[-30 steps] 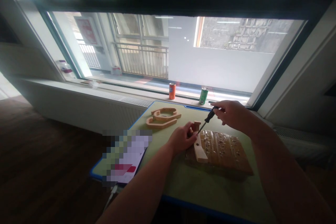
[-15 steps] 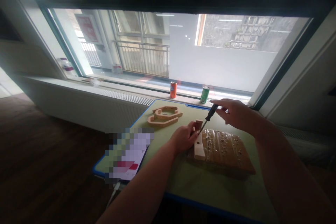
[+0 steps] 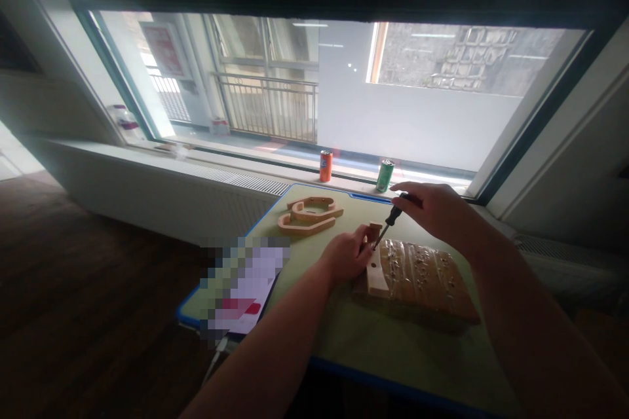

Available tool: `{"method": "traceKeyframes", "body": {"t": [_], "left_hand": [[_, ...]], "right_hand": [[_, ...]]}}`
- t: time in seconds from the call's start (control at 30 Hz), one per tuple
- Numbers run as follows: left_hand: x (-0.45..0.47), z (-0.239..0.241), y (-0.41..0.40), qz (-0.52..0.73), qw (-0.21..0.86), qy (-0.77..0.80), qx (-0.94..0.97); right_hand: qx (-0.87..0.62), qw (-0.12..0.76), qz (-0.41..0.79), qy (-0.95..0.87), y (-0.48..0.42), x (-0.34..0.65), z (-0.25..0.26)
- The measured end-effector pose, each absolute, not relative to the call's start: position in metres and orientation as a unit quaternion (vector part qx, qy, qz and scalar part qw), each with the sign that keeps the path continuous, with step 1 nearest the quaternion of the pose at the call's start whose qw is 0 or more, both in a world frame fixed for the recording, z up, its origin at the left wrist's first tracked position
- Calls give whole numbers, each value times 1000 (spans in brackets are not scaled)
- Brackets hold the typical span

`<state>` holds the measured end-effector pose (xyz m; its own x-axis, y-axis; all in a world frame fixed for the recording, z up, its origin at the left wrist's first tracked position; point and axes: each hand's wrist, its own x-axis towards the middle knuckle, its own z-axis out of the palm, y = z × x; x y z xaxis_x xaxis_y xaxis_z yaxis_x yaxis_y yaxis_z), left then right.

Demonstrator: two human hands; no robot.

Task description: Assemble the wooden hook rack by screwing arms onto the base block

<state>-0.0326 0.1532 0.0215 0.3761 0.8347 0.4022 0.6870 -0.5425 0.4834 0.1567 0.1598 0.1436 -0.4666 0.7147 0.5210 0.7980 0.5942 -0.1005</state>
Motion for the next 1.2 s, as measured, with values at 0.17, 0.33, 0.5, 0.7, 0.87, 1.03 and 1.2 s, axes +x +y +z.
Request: {"method": "traceKeyframes", "body": {"t": [0.17, 0.33, 0.5, 0.7, 0.87, 1.03, 1.2], "left_hand": [[-32, 22, 153, 305, 111, 468, 822], [-32, 22, 154, 314, 111, 461, 823], [-32, 23, 153, 316, 112, 462, 821], [-32, 22, 153, 316, 108, 458, 823], [-33, 22, 153, 318, 100, 455, 826], [-33, 24, 153, 315, 104, 456, 826], [-32, 25, 153, 315, 108, 459, 824]], "right_hand": [[-448, 237, -74, -859, 157, 161, 146], [-490, 204, -104, -841, 157, 165, 151], [-466, 243, -111, -844, 161, 158, 146], [-456, 233, -97, -853, 153, 158, 150], [-488, 191, -124, -843, 151, 163, 154], [-505, 199, -124, -831, 156, 163, 151], [-480, 232, -60, -844, 156, 165, 151]]}}
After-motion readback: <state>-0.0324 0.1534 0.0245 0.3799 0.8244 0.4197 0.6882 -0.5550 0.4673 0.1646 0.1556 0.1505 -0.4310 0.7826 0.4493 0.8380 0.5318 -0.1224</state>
